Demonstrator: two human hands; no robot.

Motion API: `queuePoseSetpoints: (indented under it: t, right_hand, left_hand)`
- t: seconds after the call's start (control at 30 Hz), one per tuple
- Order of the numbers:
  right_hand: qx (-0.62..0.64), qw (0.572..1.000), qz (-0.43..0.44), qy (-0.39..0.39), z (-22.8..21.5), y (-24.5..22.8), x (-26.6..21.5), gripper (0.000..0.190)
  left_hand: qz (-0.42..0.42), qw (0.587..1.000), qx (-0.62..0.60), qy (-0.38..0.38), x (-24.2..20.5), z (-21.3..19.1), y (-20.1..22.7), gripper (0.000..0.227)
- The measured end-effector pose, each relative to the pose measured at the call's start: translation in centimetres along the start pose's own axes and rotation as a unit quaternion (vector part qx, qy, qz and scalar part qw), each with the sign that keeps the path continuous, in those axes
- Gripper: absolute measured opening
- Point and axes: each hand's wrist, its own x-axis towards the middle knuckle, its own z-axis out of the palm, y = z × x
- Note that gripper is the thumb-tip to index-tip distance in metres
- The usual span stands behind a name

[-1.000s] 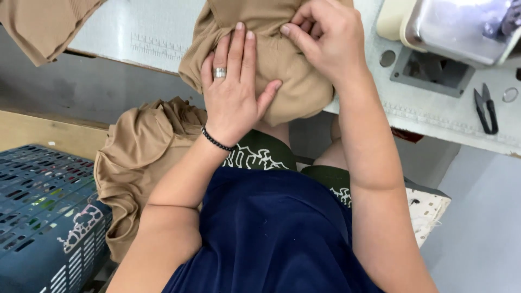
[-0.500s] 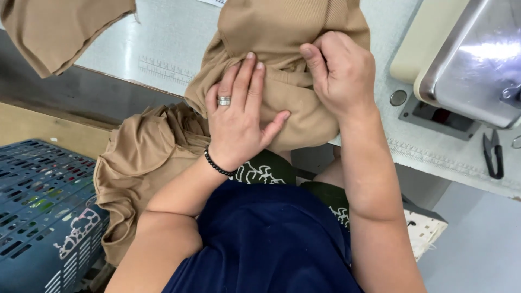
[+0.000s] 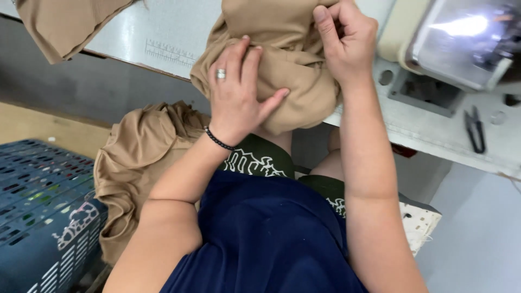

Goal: Folding and stacking tan-colored fabric garment parts at a sewing workstation.

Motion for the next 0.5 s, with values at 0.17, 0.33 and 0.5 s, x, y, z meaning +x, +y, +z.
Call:
queuePoseSetpoints:
  t: [0.17,0.33,0.5]
  right_hand:
    - [0.031,0.994,-0.037,0.096,-1.4,-0.6,-3.2,0.038]
    - [0.006,0.996,-0.036,0.078,-3.4,-3.0,-6.5,0.028]
    - [-0.059,0.998,-0.028,0.004,-3.9,-4.5,-7.8,0.017]
  left_hand:
    - [0.083,0.991,-0.099,0.023,0.1,-2.0,-0.8,0.066]
    - [0.100,0.986,-0.134,0.031,-0.9,-3.2,-1.0,0.046]
    - [0.038,0.990,-0.136,-0.012,-1.8,-2.5,-2.2,0.051]
